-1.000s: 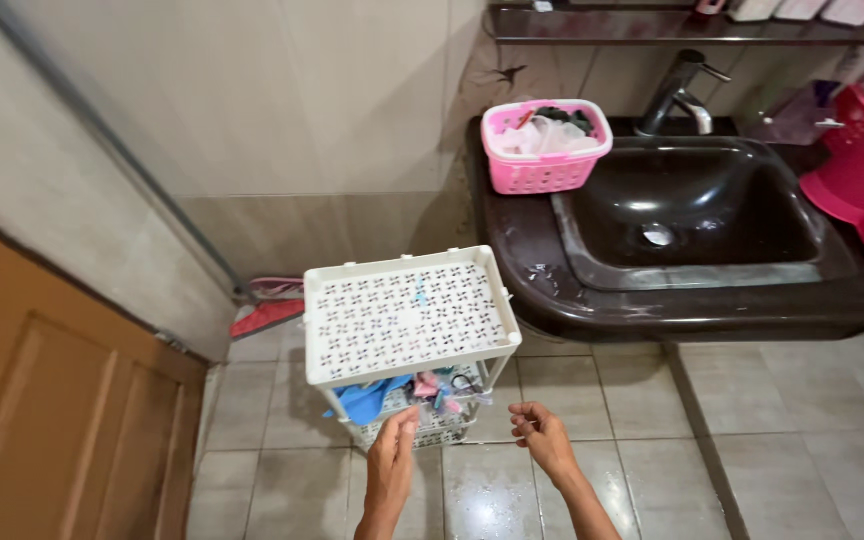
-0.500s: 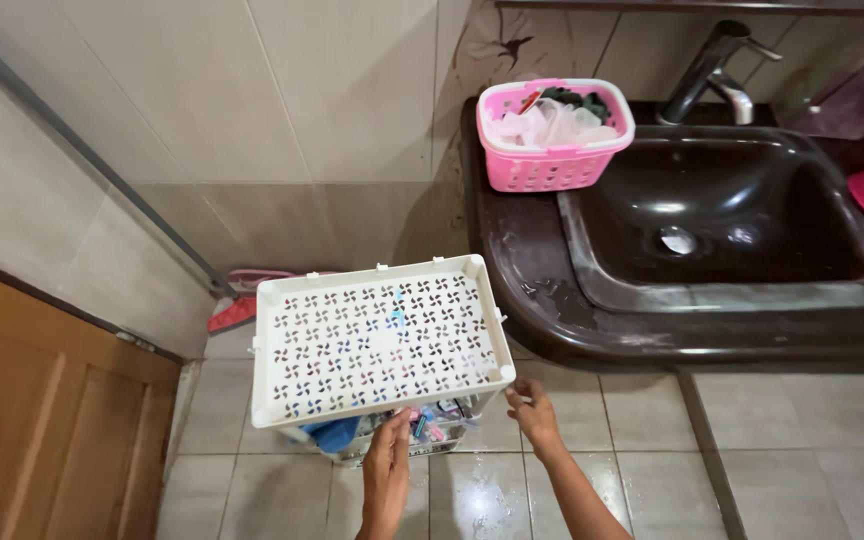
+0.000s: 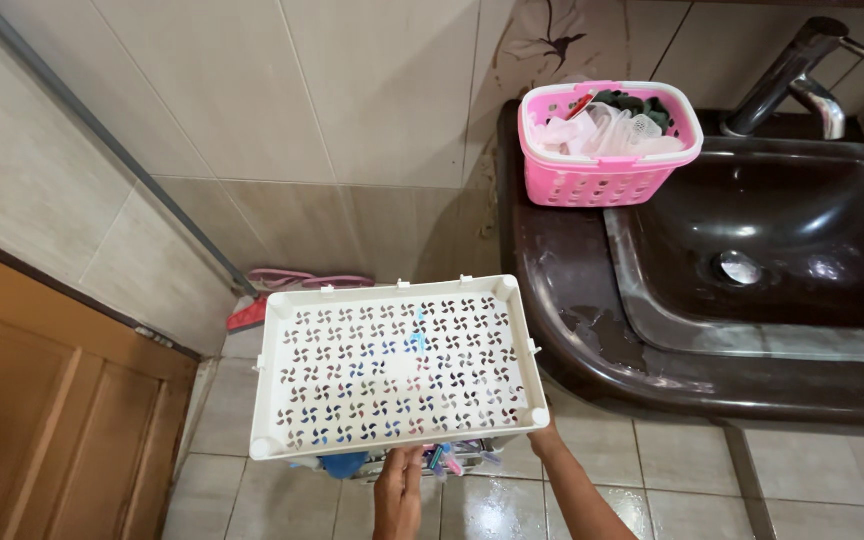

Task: The person takes toiletry bottles and tubes from a small rolling storage cart and places them onto the corner shower shelf and the ledge above the sink. They arrange bottles on the shelf, handle a toothbrush and a pink cup, and hold up a tube and a cloth while sorting items between the cart and the shelves.

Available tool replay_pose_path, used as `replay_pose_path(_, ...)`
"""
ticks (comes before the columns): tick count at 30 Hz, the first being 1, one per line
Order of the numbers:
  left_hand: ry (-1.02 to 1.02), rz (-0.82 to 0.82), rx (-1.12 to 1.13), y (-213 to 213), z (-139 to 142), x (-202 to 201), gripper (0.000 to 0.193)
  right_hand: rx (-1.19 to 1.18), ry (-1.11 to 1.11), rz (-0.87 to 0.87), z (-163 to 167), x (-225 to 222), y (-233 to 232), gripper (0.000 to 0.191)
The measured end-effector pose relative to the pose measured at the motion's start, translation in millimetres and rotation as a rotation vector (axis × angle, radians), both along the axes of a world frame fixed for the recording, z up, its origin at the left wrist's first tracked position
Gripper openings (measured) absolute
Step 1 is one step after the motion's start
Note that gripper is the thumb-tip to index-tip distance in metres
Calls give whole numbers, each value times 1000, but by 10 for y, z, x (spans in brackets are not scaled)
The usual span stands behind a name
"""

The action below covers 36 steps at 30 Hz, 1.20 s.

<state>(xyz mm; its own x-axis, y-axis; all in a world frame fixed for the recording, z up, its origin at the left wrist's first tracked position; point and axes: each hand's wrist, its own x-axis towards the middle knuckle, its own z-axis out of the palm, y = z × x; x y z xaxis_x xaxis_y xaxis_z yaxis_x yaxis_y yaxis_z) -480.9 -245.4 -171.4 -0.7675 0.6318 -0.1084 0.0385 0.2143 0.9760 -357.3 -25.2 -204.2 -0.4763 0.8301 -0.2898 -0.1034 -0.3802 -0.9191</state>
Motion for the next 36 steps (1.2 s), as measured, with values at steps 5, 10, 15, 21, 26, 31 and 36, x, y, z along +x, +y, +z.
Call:
replay_pose_path(5,-29,-8,88,-7,-31,-7,27,159,-354,-11,61,61,-57,43)
replay_pose_path(10,-53,-14,150,48,-107,59,26,-1,-314,-159,187,246,-136,37)
replay_pose_path(15,-43,-86,77,174,-47,139,28,-136,-165,-266,421,586,-266,34)
replay_pose_path(21,-40,-207,0,374,227,244,28,-111,-135,-355,938,930,-410,37)
replay_pose_path(26,132,-277,112,542,497,371,27,-137,-143,-418,1413,1171,-511,35)
replay_pose_path(31,157,-425,78,679,765,503,28,-93,-127,-500,1725,1472,-677,33)
replay_pose_path(36,152,-569,138,749,1005,669,32,-60,-121,-596,1874,1803,-901,32)
